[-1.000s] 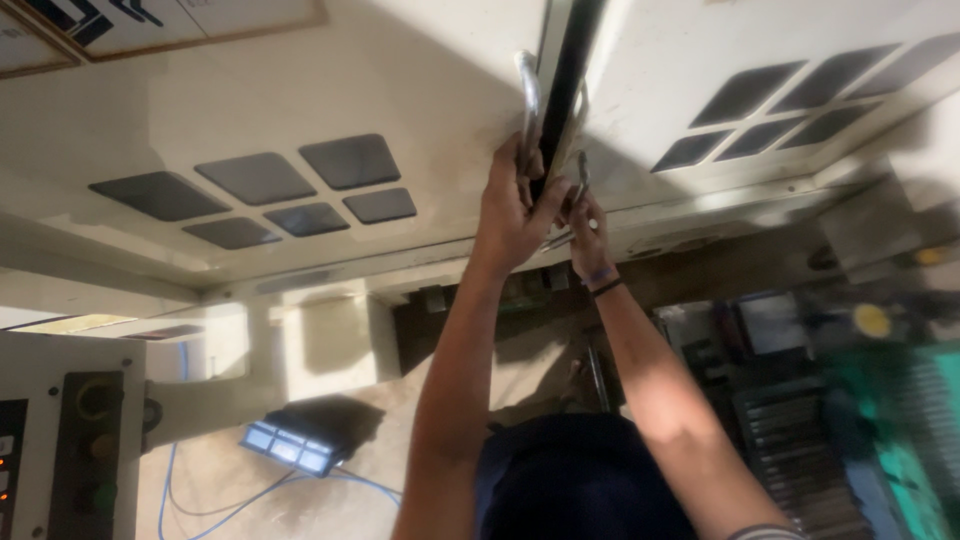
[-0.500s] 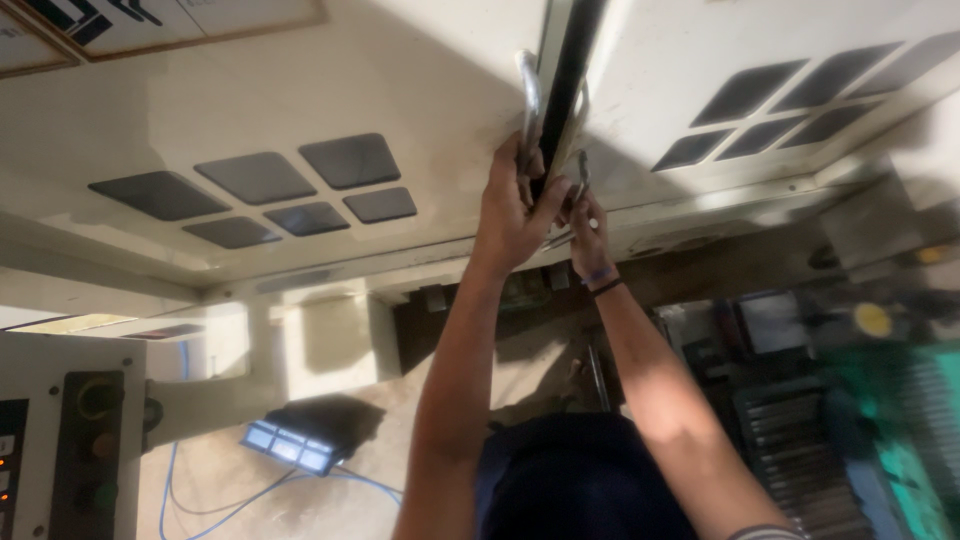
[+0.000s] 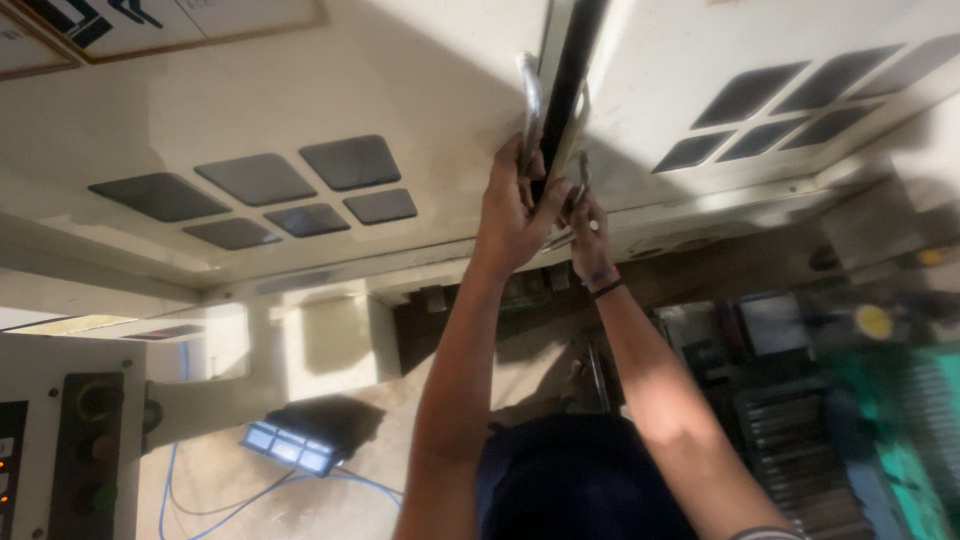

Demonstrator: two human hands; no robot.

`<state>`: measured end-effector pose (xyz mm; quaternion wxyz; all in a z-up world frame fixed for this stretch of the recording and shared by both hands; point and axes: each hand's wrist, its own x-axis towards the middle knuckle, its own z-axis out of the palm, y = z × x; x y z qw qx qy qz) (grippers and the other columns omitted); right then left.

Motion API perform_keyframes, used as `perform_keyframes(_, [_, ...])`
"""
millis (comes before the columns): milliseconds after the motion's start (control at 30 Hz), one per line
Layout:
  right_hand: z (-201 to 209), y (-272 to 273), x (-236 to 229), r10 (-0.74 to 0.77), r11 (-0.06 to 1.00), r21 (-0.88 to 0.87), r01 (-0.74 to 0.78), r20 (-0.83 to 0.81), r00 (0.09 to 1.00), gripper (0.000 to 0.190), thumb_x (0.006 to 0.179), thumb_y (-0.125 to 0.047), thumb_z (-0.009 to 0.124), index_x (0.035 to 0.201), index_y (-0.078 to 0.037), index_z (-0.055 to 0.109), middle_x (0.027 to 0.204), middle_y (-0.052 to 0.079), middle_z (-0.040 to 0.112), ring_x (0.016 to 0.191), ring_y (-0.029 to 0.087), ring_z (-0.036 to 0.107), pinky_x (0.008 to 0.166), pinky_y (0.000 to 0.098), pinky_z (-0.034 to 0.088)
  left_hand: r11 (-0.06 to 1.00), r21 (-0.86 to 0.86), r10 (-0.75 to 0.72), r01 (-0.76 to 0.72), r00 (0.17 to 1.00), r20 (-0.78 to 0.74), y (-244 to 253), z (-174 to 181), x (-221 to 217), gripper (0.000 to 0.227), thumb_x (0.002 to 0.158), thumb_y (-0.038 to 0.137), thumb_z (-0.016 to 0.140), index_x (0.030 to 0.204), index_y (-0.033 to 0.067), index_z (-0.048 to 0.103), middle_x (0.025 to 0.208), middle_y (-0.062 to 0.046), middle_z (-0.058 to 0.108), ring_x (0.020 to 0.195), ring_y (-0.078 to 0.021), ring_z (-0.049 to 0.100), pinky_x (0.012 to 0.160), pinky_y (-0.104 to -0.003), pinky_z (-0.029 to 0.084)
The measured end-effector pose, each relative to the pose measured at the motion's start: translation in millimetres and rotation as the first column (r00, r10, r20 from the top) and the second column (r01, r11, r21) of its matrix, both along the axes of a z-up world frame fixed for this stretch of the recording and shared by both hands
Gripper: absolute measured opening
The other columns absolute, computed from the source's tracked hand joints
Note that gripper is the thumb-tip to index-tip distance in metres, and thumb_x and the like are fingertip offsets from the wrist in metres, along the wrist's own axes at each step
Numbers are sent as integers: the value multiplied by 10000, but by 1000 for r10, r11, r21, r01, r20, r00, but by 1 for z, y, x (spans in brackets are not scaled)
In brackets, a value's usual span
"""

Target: The person retrieves a metal rod from a tool rack and uses it to manipulate a latch on a large white machine. They open the machine's door, reach inside to adjust internal components, and then close the door.

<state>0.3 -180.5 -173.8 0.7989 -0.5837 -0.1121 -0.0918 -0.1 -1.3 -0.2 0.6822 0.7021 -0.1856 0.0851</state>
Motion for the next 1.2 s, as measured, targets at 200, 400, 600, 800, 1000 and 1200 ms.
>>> perform_keyframes(200, [0, 0, 1, 17, 1000, -2, -17, 22, 1000, 472, 1094, -517, 518, 1279, -90, 595, 922, -58, 498, 836, 95, 431, 767, 311, 391, 999, -39, -30, 29, 999, -20, 1, -2, 1, 618, 991, 150, 699, 1471, -26, 352, 988, -38, 519, 793, -101, 659, 634, -249, 610])
perform_keyframes(400, [-3, 0, -1, 2, 1000, -13, -1, 35, 999, 447, 1112, -514, 512, 1199, -80, 578, 928, -41, 482, 862, 108, 437, 799, 313, 403, 997, 42, 60, -63, 996, 63, 1, -4, 2, 644, 961, 139, 746, 1476, -23, 396, 977, -64, 532, 742, -139, 568, 610, -282, 519])
perform_keyframes(600, [-3, 0, -2, 22, 999, 31, -22, 20, 1000, 452, 1119, -496, 498, 1245, -69, 574, 914, -42, 478, 841, 100, 427, 788, 309, 408, 1000, -19, 5, -6, 999, -54, -1, -6, 2, 643, 962, 161, 737, 1471, -14, 385, 999, -31, 529, 782, -86, 627, 624, -237, 570])
perform_keyframes(800, [-10, 0, -1, 7, 999, 49, -7, 15, 1000, 463, 1110, -467, 506, 1307, -53, 564, 943, -31, 503, 861, 110, 443, 794, 308, 411, 999, 7, 40, -41, 998, 51, -1, -7, 3, 619, 960, 133, 775, 1457, -2, 432, 971, -34, 530, 749, -106, 562, 612, -256, 503])
perform_keyframes(1000, [-21, -3, 1, -7, 999, 35, 6, 20, 1000, 445, 1109, -470, 507, 1261, -56, 567, 920, -30, 502, 852, 110, 436, 777, 307, 399, 999, 1, 48, -49, 995, 92, 1, -9, 4, 605, 957, 115, 768, 1438, -8, 422, 980, -24, 546, 774, -89, 569, 644, -242, 503])
perform_keyframes(1200, [-20, -3, 3, 21, 1000, 8, -21, 58, 998, 458, 1120, -497, 488, 1229, -61, 574, 900, -42, 478, 825, 97, 413, 759, 295, 387, 998, -35, 51, -47, 989, 137, 0, -11, 7, 603, 958, 115, 740, 1436, -28, 403, 980, -26, 527, 726, -78, 505, 599, -236, 441])
